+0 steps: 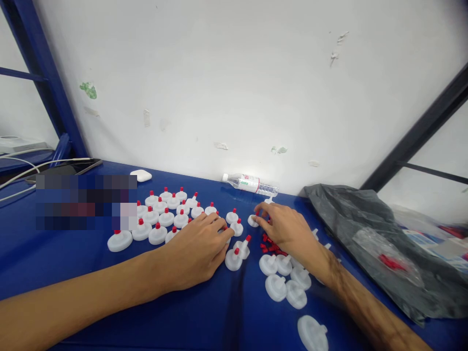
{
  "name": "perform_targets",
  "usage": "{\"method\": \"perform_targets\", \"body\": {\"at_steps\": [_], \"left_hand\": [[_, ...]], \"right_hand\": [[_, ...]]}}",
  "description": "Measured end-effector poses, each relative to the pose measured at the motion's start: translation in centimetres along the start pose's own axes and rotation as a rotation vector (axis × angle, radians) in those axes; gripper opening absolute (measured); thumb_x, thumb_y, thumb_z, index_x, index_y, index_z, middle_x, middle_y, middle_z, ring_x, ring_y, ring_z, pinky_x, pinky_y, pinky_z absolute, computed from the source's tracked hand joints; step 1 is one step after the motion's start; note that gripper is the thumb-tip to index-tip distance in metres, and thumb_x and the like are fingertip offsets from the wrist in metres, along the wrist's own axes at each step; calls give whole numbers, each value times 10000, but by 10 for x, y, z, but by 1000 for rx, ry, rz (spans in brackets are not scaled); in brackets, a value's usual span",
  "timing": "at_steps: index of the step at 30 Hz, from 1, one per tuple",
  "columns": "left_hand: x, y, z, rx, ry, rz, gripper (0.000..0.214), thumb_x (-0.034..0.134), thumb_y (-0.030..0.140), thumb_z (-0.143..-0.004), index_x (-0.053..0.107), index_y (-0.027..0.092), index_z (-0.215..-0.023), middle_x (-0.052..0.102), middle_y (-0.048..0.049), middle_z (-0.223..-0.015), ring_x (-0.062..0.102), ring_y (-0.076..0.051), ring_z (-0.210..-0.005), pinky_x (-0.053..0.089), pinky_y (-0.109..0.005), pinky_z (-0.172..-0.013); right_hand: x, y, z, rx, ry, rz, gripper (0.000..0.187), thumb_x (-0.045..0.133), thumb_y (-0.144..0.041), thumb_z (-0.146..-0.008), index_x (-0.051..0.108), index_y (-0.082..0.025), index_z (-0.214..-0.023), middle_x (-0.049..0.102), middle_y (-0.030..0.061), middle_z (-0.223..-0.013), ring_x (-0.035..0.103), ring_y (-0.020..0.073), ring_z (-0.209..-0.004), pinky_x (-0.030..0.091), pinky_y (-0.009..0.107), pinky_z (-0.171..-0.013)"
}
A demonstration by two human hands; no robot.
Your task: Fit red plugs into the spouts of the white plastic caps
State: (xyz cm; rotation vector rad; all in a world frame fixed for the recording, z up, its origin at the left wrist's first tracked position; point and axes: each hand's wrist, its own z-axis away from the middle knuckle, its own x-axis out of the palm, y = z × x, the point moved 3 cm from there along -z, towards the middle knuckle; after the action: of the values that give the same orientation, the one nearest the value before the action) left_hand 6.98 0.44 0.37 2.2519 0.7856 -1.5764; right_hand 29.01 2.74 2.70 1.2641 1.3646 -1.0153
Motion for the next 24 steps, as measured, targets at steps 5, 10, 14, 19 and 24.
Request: {"method": "perform_targets", "body": {"at_steps": [5, 10, 14, 19, 24], "left_hand": [[0, 1, -1, 5, -13, -3, 233, 438, 205, -1010, 640, 191, -1125, 649, -100, -1028, 587, -289, -1005, 503, -471, -917], [-1, 1, -2, 7, -30, -4, 223, 444, 189, -1008, 643, 176, -1108, 645, -110, -1037, 589, -292, -1015, 508, -476, -922], [-1, 2, -3, 7, -46, -2, 233, 432, 199, -1015, 647, 167, -1102, 644, -116, -1043, 588, -295, -1008, 511, -480, -920], [-1, 2, -2, 10, -55, -2, 239, 427, 197, -1018, 645, 169, -1113, 644, -113, -1048, 587, -295, -1013, 508, -486, -927], [-2, 1, -2, 13, -54, -3, 244, 421, 193, -1019, 643, 165, -1116, 644, -117, -1041, 584, -294, -1015, 504, -484, -930]], "right_hand": [[-2, -2, 2, -3, -5, 24, 305, 463, -474, -1052, 679, -291, -1166, 737, 42, -1070, 693, 243, -939, 356, 297, -661], [-7, -4, 4, 30, 18, 54, 345, 372, -451, -1083, 660, -311, -1213, 700, 44, -1148, 697, 235, -934, 348, 294, -641], [-7, -1, 4, 58, -4, 94, 400, 267, -337, -1107, 654, -259, -1168, 695, 65, -1072, 705, 240, -889, 330, 297, -607], [0, 4, 4, 38, -86, 105, 262, 483, -318, -1058, 637, -263, -1263, 730, 74, -1105, 712, 264, -991, 371, 292, -650], [-3, 3, 3, 26, -104, 87, 235, 538, -255, -1025, 674, -257, -1217, 753, 84, -1124, 703, 272, -1029, 386, 305, -679]]}}
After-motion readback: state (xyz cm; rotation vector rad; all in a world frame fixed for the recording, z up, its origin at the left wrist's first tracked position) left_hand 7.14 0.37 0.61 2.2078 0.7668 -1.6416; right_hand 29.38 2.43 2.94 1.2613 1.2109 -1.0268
